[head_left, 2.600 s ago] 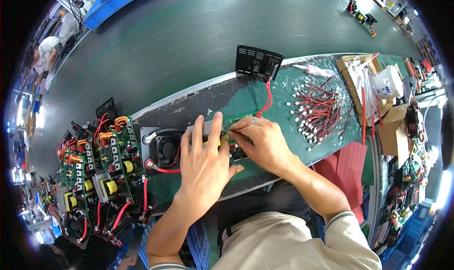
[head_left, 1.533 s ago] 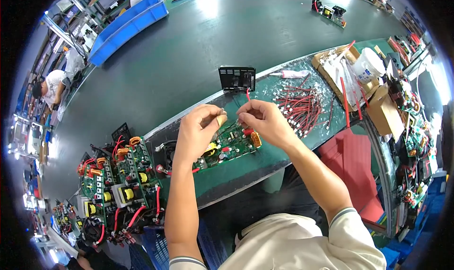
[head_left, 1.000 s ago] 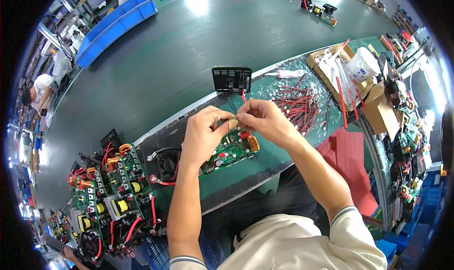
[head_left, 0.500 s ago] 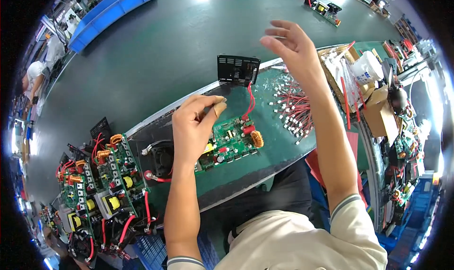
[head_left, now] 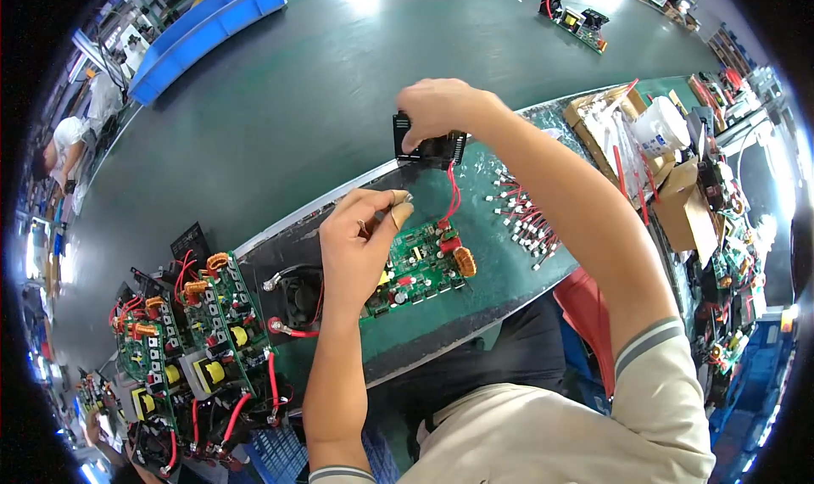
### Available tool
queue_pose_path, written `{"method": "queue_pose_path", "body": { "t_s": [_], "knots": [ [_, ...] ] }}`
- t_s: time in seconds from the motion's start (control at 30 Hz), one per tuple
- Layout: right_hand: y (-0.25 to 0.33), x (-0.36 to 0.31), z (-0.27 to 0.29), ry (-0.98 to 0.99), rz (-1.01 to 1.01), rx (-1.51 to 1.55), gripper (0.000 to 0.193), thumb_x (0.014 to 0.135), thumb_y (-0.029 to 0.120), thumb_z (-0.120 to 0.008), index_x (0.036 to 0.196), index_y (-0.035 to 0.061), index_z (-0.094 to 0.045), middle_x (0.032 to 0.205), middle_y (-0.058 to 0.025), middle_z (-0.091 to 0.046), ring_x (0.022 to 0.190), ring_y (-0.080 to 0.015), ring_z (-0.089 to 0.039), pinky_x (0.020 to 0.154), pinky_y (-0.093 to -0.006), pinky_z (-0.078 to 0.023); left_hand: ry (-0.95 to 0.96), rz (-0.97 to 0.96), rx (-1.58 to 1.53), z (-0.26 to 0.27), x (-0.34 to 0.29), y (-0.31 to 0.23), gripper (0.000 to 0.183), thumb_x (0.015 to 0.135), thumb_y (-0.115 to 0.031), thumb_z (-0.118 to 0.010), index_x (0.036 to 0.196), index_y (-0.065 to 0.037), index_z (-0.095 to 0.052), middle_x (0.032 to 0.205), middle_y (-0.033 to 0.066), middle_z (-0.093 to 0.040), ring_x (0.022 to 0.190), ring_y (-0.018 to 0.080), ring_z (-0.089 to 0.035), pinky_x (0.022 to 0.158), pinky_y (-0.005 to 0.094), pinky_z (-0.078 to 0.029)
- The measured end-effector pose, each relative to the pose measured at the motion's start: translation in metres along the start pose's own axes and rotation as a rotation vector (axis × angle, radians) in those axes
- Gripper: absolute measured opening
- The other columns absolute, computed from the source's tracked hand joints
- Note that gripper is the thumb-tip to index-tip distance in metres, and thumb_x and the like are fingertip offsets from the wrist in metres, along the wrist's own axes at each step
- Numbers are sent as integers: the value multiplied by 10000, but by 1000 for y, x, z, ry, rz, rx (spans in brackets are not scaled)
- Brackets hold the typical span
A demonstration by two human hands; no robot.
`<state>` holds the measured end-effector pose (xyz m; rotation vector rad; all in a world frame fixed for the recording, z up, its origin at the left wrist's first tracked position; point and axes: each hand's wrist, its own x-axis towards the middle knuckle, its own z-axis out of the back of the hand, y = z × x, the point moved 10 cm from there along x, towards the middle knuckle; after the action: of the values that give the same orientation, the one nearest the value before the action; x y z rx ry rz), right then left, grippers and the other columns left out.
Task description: Assembling cooling fans onto electronic circuit boards and applying adhesive at an industrial workstation.
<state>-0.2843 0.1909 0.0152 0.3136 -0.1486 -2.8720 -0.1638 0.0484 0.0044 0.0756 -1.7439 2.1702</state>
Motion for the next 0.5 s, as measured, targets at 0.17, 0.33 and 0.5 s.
{"method": "queue_pose_path", "body": {
  "t_s": [0.17, 0.33, 0.5],
  "knots": [
    [-8, -28, 26, -166, -67, 49, 338, 759, 335, -769, 917, 40, -732, 816, -161, -710, 792, -339, -688, 723, -428, -544, -12, -29, -3, -1, -2, -3, 166, 835, -5, -743, 1000, 6, -732, 860, 17, -656, 597, 47, -486, 535, 220, -377],
    [-53, -180, 9, -877, -268, 632, 263, 840, 210, -781, 919, -18, -678, 693, -112, -647, 634, -142, -595, 610, -305, -477, -24, -72, 41, 1, -6, -8, 160, 837, -1, -741, 996, 1, -728, 854, 23, -654, 602, 48, -481, 536, 224, -384],
    [-87, -218, -83, -854, -425, 1186, 286, 905, 125, -732, 1115, -18, -599, 879, -14, -668, 725, -72, -607, 642, -220, -486, -1, -125, -17, -8, -2, -7, 147, 860, -12, -732, 1005, 12, -724, 836, 12, -632, 595, 43, -451, 535, 218, -364]
  ]
}}
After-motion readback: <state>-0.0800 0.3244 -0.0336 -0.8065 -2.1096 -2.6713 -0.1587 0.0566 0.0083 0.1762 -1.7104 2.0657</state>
